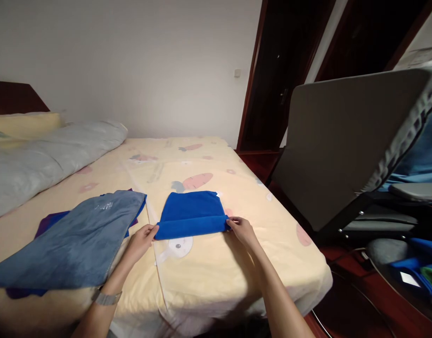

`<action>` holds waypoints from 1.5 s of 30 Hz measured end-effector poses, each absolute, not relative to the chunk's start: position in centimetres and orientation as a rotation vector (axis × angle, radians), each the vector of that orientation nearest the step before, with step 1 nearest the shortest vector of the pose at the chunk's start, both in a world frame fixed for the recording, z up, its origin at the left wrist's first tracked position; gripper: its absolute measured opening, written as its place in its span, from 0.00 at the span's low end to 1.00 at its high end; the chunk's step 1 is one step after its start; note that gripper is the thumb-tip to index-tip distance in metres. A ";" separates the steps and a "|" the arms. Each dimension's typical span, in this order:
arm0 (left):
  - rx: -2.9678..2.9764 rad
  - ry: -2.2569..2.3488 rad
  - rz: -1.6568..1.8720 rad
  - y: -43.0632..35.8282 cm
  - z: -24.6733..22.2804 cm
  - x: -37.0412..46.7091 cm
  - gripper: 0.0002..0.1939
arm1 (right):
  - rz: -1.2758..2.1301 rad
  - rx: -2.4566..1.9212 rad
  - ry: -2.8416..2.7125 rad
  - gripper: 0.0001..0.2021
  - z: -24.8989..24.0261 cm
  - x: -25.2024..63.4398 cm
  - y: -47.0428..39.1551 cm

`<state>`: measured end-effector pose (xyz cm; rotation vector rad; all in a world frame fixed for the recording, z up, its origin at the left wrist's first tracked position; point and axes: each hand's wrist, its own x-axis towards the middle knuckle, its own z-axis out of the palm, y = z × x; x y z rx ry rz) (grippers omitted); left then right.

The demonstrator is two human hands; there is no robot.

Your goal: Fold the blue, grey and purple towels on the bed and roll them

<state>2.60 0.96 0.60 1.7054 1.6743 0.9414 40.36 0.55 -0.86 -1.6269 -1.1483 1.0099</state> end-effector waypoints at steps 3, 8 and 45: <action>1.663 1.638 0.963 1.1 0.4 2.5 0.22 | 1.038 -1.624 -1.074 0.13 -0.6 40.1 0.5; 1.562 1.557 1.019 1.3 0.2 2.5 0.22 | 1.080 -1.553 -0.977 0.08 0.1 39.6 0.3; 2.949 1.075 0.662 -6.7 1.4 7.2 0.27 | 0.098 -1.192 -2.429 0.30 0.7 31.9 -7.7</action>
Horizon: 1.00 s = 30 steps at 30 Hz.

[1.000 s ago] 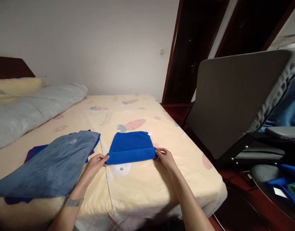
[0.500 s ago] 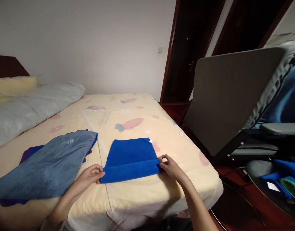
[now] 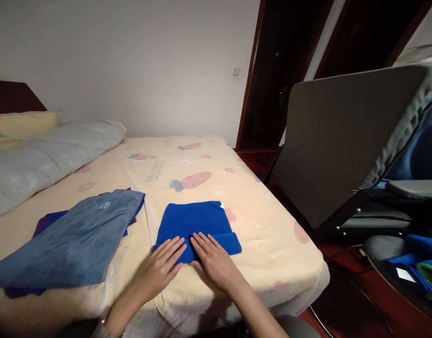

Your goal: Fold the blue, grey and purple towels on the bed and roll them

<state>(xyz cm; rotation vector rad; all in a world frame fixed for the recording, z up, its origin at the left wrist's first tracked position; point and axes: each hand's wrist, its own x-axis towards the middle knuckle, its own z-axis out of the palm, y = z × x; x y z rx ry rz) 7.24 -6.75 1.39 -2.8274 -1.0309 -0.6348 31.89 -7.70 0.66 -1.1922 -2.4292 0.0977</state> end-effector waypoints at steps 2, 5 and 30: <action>-2.817 -0.953 -0.527 -6.6 0.7 7.8 0.28 | 0.049 -1.175 -2.508 0.31 -0.5 31.1 -7.5; -2.815 -0.920 -0.448 -6.1 -0.2 7.1 0.28 | 0.006 -1.225 -2.540 0.31 -1.5 32.4 -7.0; -2.894 -2.205 -1.521 -2.2 1.8 2.4 0.23 | 1.062 -1.386 -1.472 0.20 2.9 41.7 -3.5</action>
